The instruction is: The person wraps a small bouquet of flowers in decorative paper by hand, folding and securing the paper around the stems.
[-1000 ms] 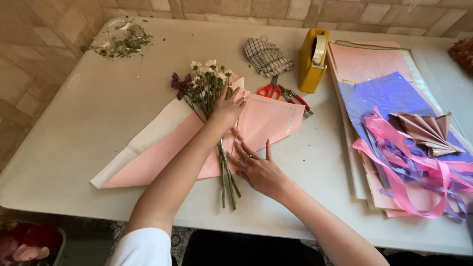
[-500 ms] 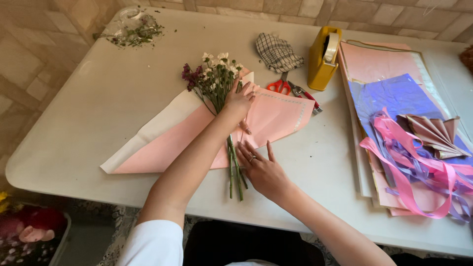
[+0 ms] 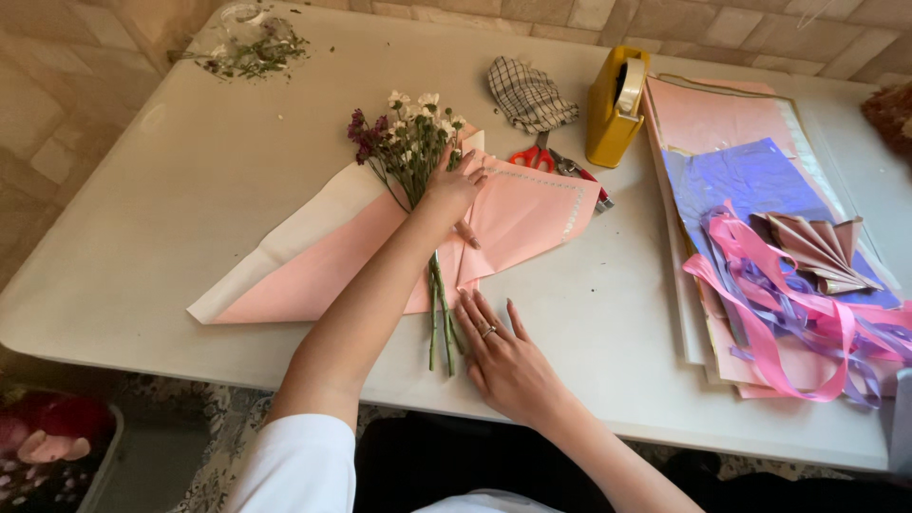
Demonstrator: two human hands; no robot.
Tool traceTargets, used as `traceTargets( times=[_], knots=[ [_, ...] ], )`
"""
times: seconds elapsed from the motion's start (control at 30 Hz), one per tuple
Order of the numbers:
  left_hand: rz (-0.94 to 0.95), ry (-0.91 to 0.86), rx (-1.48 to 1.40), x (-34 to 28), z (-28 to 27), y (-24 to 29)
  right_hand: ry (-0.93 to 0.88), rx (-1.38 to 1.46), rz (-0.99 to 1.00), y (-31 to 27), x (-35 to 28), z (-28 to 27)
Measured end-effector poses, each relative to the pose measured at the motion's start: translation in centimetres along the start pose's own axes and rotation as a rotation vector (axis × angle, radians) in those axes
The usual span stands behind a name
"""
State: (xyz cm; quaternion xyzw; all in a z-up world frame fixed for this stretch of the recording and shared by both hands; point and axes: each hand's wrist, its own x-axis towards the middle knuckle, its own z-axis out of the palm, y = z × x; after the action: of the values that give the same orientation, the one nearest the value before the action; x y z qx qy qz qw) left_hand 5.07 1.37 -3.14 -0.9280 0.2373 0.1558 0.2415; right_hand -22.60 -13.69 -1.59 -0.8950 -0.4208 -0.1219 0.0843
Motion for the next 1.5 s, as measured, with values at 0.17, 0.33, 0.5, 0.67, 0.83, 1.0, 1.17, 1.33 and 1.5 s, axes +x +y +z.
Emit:
traceTargets(
  times=[0.17, 0.33, 0.5, 0.67, 0.83, 1.0, 1.17, 1.33, 1.5],
  knots=[
    [-0.006, -0.067, 0.003, 0.2, -0.4, 0.0, -0.031, 0.043, 0.005, -0.9, -0.7, -1.0],
    [-0.009, -0.088, -0.011, 2.5, 1.9, -0.4, -0.035, 0.173, 0.036, 1.0, 0.4, -2.2],
    [-0.021, 0.304, 0.014, 9.1, 8.0, -0.8, 0.114, -0.08, 0.126, 3.4, 3.4, -2.1],
    [-0.006, 0.318, -0.005, 6.2, 6.4, -0.6, 0.019, -0.067, 0.048, 4.2, 3.3, 1.0],
    [0.016, 0.414, 0.041, 3.4, 5.4, 0.1, -0.036, 0.028, 0.101, 3.1, 2.7, 0.5],
    [-0.042, 0.635, -0.207, -8.0, -0.8, 1.3, -0.112, 0.177, 0.148, 3.3, 2.8, -0.7],
    [-0.319, 0.878, -0.54, -15.6, 0.3, 3.4, -0.215, 0.194, 0.153, 3.7, 3.2, -1.8],
    [-0.516, 0.843, -0.706, -15.9, 2.2, 4.2, -0.325, 0.24, 0.197, 4.1, 4.6, -4.0],
    [0.101, 0.956, -0.434, -10.1, 2.2, 4.5, -0.388, 0.388, 0.227, 5.3, 5.4, -5.7]
  ],
)
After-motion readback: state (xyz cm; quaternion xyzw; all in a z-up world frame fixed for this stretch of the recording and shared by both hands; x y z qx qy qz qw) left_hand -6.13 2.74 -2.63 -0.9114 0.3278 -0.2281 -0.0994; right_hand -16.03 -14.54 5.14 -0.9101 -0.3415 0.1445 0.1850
